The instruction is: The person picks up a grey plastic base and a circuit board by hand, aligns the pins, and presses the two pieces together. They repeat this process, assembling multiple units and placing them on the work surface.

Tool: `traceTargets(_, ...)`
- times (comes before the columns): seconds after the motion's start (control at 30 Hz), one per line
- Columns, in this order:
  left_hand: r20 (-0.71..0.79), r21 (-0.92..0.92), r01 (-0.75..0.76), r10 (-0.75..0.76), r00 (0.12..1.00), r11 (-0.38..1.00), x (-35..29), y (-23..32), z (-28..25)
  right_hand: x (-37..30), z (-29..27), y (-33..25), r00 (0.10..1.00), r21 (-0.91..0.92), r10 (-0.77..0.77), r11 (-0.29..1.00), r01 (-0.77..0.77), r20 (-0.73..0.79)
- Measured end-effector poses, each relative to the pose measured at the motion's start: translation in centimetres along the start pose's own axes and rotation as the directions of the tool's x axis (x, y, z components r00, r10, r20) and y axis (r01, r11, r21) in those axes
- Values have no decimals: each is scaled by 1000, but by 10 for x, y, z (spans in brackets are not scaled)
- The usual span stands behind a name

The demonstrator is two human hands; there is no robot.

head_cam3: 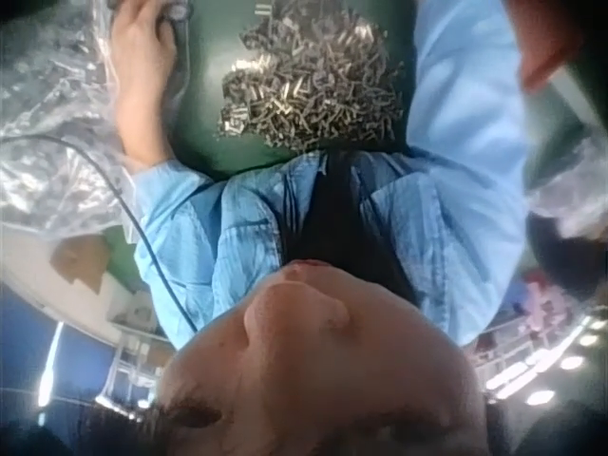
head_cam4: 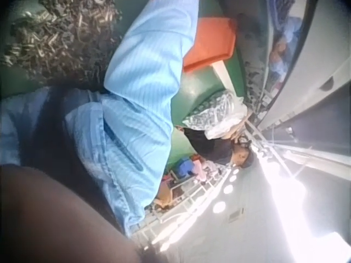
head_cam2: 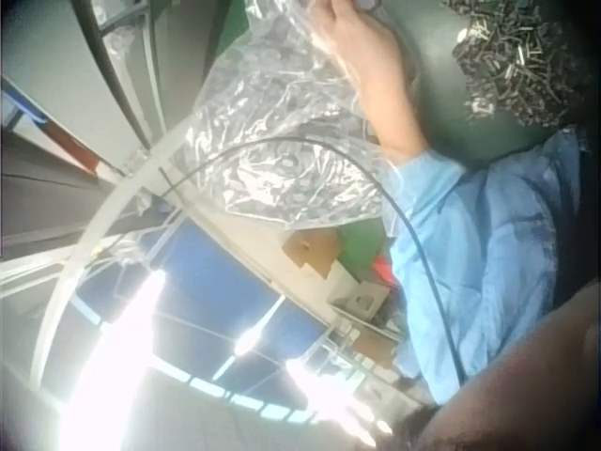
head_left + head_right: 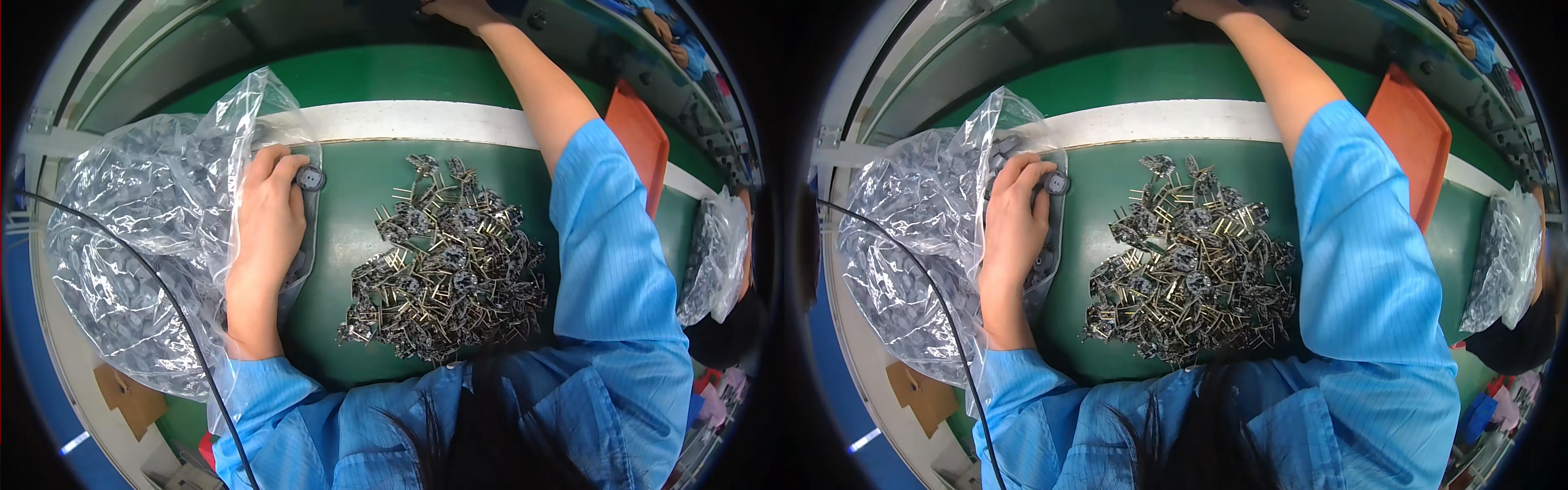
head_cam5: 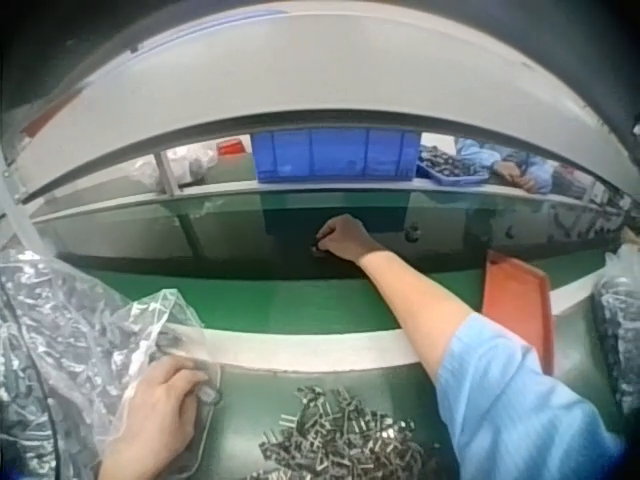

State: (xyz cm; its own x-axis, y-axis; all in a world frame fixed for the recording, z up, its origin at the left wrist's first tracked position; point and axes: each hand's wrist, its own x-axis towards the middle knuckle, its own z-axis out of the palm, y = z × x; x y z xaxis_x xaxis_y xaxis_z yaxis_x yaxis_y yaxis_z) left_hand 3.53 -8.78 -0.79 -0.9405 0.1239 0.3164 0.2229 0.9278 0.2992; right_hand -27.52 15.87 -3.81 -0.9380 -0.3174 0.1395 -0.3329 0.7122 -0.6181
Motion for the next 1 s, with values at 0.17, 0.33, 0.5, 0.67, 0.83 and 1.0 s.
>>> traceTargets(0.17,30,61,27,-29,999,998,7,14,2,6,-6,42,973,152,-138,974,167,-184)
traceTargets(0.33,-86,-97,23,-31,996,995,9,19,11,-69,-19,-40,986,216,-44,973,79,-163)
traceTargets(0.5,61,-544,221,-225,972,809,29,44,23,-178,-28,-62,911,298,-278,936,187,303)
traceTargets(0.67,239,-890,340,-322,916,305,30,42,43,-204,-21,-101,879,385,-404,876,292,252)
traceTargets(0.83,282,-915,353,-316,906,195,29,39,47,-200,-17,-111,822,159,-514,858,489,246)
traceTargets(1.0,295,-902,373,-320,900,218,27,42,47,-197,-10,-84,623,199,-715,692,694,317)
